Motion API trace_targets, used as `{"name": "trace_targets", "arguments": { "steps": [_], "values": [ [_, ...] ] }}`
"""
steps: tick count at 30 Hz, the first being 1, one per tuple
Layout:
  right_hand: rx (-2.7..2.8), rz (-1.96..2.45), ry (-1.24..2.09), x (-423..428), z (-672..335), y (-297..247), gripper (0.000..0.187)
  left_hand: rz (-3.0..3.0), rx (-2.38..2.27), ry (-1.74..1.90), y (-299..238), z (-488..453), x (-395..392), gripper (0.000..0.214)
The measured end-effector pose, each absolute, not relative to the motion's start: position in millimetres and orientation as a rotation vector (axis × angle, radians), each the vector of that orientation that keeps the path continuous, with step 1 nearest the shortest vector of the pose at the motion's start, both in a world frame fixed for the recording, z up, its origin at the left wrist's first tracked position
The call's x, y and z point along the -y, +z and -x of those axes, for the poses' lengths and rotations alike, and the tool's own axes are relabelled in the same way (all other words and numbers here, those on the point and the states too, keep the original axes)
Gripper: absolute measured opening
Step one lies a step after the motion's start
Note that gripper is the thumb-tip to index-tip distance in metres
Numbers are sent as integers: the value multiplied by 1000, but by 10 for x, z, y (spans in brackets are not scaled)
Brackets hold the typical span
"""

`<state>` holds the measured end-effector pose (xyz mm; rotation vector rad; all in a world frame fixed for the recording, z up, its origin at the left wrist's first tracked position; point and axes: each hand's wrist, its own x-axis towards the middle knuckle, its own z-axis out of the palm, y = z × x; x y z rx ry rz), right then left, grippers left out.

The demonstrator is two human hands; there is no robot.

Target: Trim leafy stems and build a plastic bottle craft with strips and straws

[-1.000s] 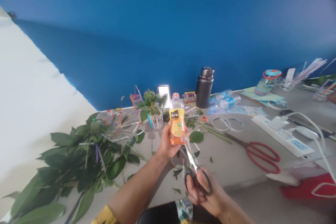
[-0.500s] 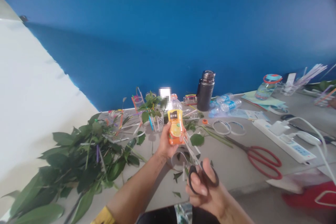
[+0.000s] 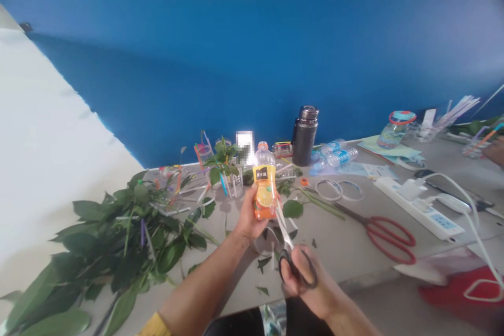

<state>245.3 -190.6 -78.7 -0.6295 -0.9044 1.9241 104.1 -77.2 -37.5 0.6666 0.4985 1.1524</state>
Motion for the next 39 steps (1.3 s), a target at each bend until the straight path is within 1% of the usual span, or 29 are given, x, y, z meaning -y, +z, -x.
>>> {"name": "trace_targets", "arguments": {
  "steps": [2,3,6,7,8,10,12,14,16,18,20,21,23,26,27,28,32,33,36,39],
  "values": [
    [975,735,1749,1919,-2425,-804,66,-676,-519,1149,-374,-1049,774,48],
    [955,709,1781,1923,-2416,-815,67,-679,-526,1160,-374,-1053,773,46],
    [760,406,2128,1921,-2412,-841,74,-671,-518,1171,-377,-1061,767,44],
    [718,331,2214,1920,-2412,-840,76,-667,-508,1165,-377,-1062,767,45],
    [719,336,2233,1920,-2407,-833,78,-664,-499,1155,-378,-1061,768,46],
    [799,524,2100,1921,-2389,-803,76,-666,-485,1128,-379,-1058,774,48],
    [908,761,1887,1920,-2374,-766,68,-689,-482,1132,-382,-1052,783,48],
    [943,815,1818,1911,-2386,-743,62,-719,-496,1146,-384,-1046,789,46],
    [920,728,1921,1898,-2429,-750,68,-733,-513,1156,-385,-1039,789,45],
    [845,537,2118,1888,-2479,-780,74,-730,-510,1148,-386,-1031,784,46],
    [772,347,2268,1888,-2503,-812,77,-729,-500,1128,-389,-1026,781,48],
    [750,301,2281,1892,-2500,-822,76,-727,-495,1115,-392,-1027,783,50],
    [836,423,2120,1900,-2471,-820,74,-727,-484,1087,-402,-1039,791,52],
    [1128,825,1656,1899,-2416,-782,68,-732,-461,1060,-408,-1079,819,52],
    [1192,880,1573,1893,-2404,-771,68,-728,-450,1045,-405,-1094,831,52],
    [1212,876,1566,1886,-2397,-764,70,-721,-442,1033,-399,-1108,844,53],
    [991,607,1850,1851,-2396,-764,73,-699,-438,1027,-371,-1143,895,53],
    [962,571,1876,1843,-2397,-763,73,-701,-444,1028,-371,-1146,903,54],
    [999,600,1790,1822,-2397,-743,72,-705,-456,1020,-389,-1148,906,56],
    [1006,668,1721,1797,-2382,-712,72,-711,-472,1048,-408,-1150,893,53]
  ]
}}
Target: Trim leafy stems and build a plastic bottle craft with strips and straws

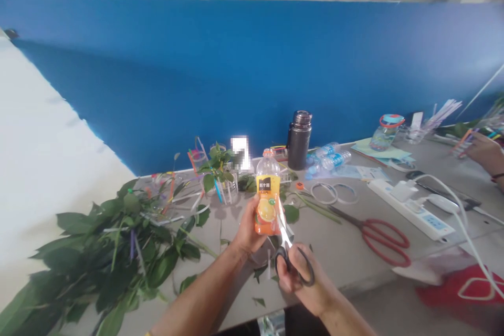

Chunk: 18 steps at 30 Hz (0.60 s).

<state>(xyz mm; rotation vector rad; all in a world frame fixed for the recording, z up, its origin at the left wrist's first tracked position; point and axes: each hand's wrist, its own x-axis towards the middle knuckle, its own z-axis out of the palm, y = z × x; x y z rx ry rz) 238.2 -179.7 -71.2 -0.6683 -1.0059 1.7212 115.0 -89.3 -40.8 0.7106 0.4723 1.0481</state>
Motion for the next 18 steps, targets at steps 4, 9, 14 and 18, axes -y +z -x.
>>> {"name": "trace_targets", "arguments": {
  "steps": [4,9,14,18],
  "values": [
    [1027,719,1662,1747,-2339,-716,73,-725,-460,1096,-396,-1148,886,51],
    [1021,750,1620,1695,-2306,-714,73,-760,-448,1084,-377,-1126,892,50],
    [808,567,1930,1622,-2292,-558,77,-774,-472,1092,-367,-1127,831,51],
    [778,655,1930,1433,-2320,-455,75,-736,-497,1120,-364,-1117,666,51]
  ]
}}
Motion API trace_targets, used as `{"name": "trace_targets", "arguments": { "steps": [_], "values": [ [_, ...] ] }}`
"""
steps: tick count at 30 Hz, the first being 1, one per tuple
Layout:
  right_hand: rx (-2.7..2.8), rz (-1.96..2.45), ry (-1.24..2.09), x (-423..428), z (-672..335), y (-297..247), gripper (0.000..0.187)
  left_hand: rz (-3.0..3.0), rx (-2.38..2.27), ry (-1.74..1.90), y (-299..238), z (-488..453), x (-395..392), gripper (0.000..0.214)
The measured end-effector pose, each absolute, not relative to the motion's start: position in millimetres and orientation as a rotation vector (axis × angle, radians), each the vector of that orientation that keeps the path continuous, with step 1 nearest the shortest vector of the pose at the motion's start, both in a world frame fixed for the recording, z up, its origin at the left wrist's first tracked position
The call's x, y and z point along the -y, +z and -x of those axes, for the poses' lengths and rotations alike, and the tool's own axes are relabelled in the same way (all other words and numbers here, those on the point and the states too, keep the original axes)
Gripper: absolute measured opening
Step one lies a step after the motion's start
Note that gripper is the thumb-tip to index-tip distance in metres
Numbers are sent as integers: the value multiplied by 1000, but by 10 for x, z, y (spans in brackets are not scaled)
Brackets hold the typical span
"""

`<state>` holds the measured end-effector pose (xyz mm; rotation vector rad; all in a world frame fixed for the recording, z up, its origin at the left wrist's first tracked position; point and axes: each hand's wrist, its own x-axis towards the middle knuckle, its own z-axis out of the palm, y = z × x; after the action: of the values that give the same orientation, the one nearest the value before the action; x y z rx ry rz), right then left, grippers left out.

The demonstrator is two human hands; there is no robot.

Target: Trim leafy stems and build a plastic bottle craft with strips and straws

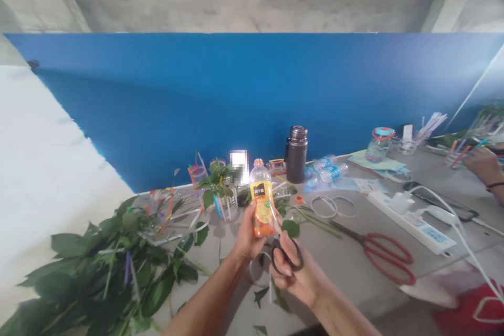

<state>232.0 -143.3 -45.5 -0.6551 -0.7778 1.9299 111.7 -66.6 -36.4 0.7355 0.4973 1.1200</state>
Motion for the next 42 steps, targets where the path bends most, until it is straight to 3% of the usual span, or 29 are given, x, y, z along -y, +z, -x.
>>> {"name": "trace_targets", "arguments": {
  "steps": [8,14,25,30,36,42],
  "values": [
    [955,769,1859,839,-2449,-311,63,-653,-548,1263,-260,-1130,328,46],
    [1107,514,1870,586,-2333,-575,77,-731,-515,1308,-319,-1128,141,49],
    [1107,505,2027,402,-2595,-745,74,-574,-605,1382,-381,-1078,21,33],
    [1079,538,2044,357,-2641,-719,74,-695,-579,1366,-397,-1100,30,33],
    [1084,668,1839,364,-2541,-770,71,-772,-663,1424,-458,-1098,42,37],
    [1049,404,1948,366,-2602,-677,75,-937,-688,1366,-573,-1131,90,40]
  ]
}}
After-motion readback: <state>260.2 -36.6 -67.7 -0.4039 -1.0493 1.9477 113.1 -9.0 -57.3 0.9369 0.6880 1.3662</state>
